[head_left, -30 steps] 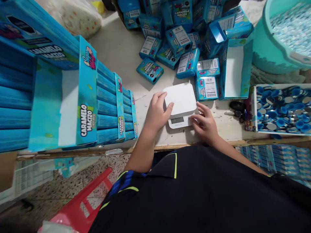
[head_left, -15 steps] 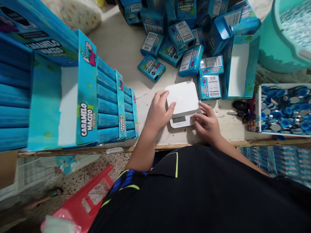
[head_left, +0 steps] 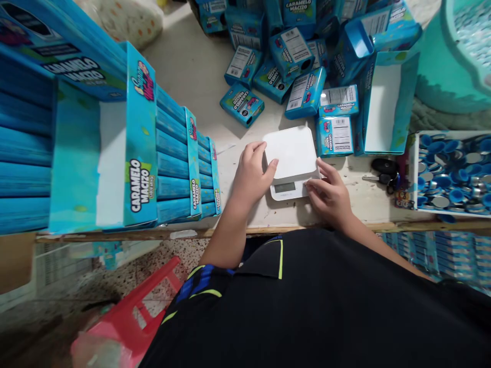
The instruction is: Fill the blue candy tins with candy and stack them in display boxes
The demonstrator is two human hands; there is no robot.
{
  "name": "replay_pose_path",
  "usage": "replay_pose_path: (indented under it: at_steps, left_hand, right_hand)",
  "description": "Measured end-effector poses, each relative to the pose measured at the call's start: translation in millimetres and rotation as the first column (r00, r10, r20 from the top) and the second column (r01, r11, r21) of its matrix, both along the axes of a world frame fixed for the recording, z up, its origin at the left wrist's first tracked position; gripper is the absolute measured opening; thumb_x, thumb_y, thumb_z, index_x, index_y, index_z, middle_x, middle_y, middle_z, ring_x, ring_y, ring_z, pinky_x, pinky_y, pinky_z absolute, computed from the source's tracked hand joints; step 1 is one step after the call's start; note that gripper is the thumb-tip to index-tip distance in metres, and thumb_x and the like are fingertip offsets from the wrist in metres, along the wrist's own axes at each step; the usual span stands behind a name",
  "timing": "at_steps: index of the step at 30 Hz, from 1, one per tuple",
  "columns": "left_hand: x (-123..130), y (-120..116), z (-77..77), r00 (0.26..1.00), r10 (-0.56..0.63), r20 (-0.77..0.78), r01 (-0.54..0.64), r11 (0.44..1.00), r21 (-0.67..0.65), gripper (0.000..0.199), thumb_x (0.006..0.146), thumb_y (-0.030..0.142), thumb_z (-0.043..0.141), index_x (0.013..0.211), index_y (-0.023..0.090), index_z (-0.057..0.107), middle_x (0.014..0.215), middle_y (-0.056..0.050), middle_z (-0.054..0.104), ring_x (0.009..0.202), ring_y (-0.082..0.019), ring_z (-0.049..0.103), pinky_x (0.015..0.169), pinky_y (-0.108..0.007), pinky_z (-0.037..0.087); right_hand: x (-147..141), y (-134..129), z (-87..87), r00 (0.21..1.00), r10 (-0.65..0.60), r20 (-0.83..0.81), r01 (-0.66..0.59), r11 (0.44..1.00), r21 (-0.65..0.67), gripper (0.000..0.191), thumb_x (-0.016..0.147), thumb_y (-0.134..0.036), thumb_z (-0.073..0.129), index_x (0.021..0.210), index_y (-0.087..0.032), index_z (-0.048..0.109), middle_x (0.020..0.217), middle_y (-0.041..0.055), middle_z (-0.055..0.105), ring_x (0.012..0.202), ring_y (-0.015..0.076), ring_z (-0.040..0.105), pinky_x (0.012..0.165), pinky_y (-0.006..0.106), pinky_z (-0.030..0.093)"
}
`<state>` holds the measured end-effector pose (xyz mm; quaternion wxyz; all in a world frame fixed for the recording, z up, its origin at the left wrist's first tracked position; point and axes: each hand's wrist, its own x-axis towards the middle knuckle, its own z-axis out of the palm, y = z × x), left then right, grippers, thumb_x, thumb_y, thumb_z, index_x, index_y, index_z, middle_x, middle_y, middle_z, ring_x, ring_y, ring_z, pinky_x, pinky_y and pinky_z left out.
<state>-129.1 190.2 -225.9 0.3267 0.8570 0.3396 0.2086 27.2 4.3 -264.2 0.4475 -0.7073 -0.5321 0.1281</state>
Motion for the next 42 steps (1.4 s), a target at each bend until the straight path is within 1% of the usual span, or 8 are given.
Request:
replay_pose_path:
  at_steps: [5,10,14,18,23,29,35,42]
  left_hand:
    - [0.6,0.2,0.7,0.999,-0.007,-0.046,0.006,0.999,-0.036,0.039,0.095,0.031,0.060,0.131,0.016,0.057,0.136,-0.017,0.055,0.133,-0.032,0.051,0.119,-0.052,0.041]
    - [0.4,-0.1,0.4,0.998,-0.016,-0.058,0.015,1.000,-0.010,0.039,0.095,0.031,0.061,0.130,0.017,0.057,0.136,-0.016,0.056,0.131,-0.031,0.053,0.117,-0.050,0.043]
    - [-0.1,0.6,-0.1,0.998,-0.009,-0.055,0.008,1.000,-0.017,0.038,0.095,0.032,0.060,0.130,0.018,0.057,0.135,-0.016,0.056,0.130,-0.031,0.053,0.116,-0.050,0.044]
    - [0.1,1.1,-0.7,0.999,-0.011,-0.051,0.011,1.000,-0.011,0.037,0.095,0.032,0.060,0.130,0.018,0.058,0.135,-0.016,0.056,0.130,-0.030,0.054,0.117,-0.049,0.043]
    - [-0.1,2.1,-2.6,0.999,-0.010,-0.046,0.009,1.000,-0.004,0.036,0.098,0.031,0.056,0.132,0.019,0.057,0.135,-0.015,0.056,0.130,-0.029,0.054,0.116,-0.049,0.044]
    - [-0.9,3.9,-1.9,0.997,-0.038,-0.070,0.038,0.999,0.000,0.036,0.102,0.034,0.048,0.134,0.020,0.056,0.134,-0.015,0.057,0.129,-0.029,0.055,0.112,-0.048,0.046]
    - [-1.1,4.7,0.0,0.999,-0.019,-0.048,0.018,1.000,-0.020,0.041,0.102,0.040,0.049,0.137,0.021,0.054,0.133,-0.015,0.060,0.123,-0.028,0.059,0.109,-0.046,0.048]
    - [-1.3,4.1,-1.1,0.999,-0.014,-0.038,0.014,1.000,0.005,0.039,0.100,0.039,0.053,0.136,0.022,0.055,0.132,-0.014,0.060,0.125,-0.028,0.058,0.109,-0.047,0.048]
  right_hand:
    - [-1.1,-1.8,0.3,0.998,0.010,0.057,-0.010,1.000,-0.008,0.016,0.091,-0.018,0.062,0.099,-0.026,0.073,0.159,0.0043,0.044,0.136,0.0346,0.054,0.102,0.055,0.059]
    - [-2.4,-2.4,-3.4,0.997,-0.002,0.076,0.002,1.000,0.007,0.016,0.091,-0.018,0.063,0.100,-0.025,0.074,0.160,0.0041,0.042,0.137,0.0345,0.054,0.103,0.055,0.058]
    - [-0.1,0.2,-2.8,0.999,-0.031,-0.020,0.031,0.999,0.028,0.016,0.090,-0.019,0.062,0.097,-0.026,0.075,0.154,0.0037,0.051,0.132,0.0326,0.059,0.107,0.057,0.055]
    - [2.7,2.8,0.8,0.988,-0.070,-0.135,0.079,0.995,0.066,0.021,0.090,-0.017,0.060,0.103,-0.026,0.074,0.143,0.0055,0.062,0.131,0.0302,0.060,0.108,0.058,0.053]
    - [3.0,3.2,2.4,0.987,-0.082,-0.140,0.087,0.996,0.029,0.022,0.091,-0.021,0.063,0.110,-0.027,0.073,0.143,0.0074,0.062,0.130,0.0297,0.060,0.108,0.057,0.053]
    - [2.5,2.9,1.3,0.984,-0.078,-0.159,0.087,0.995,0.048,0.022,0.094,-0.027,0.063,0.115,-0.025,0.070,0.143,0.0100,0.062,0.132,0.0295,0.059,0.106,0.056,0.053]
    - [2.5,2.3,2.4,0.980,-0.079,-0.183,0.088,0.995,0.039,0.022,0.094,-0.029,0.063,0.115,-0.023,0.070,0.142,0.0122,0.063,0.132,0.0309,0.059,0.105,0.055,0.054]
    - [2.1,2.0,3.2,0.975,-0.079,-0.208,0.084,0.996,0.015,0.027,0.094,-0.031,0.062,0.120,-0.024,0.067,0.143,0.0125,0.061,0.133,0.0303,0.058,0.103,0.053,0.056]
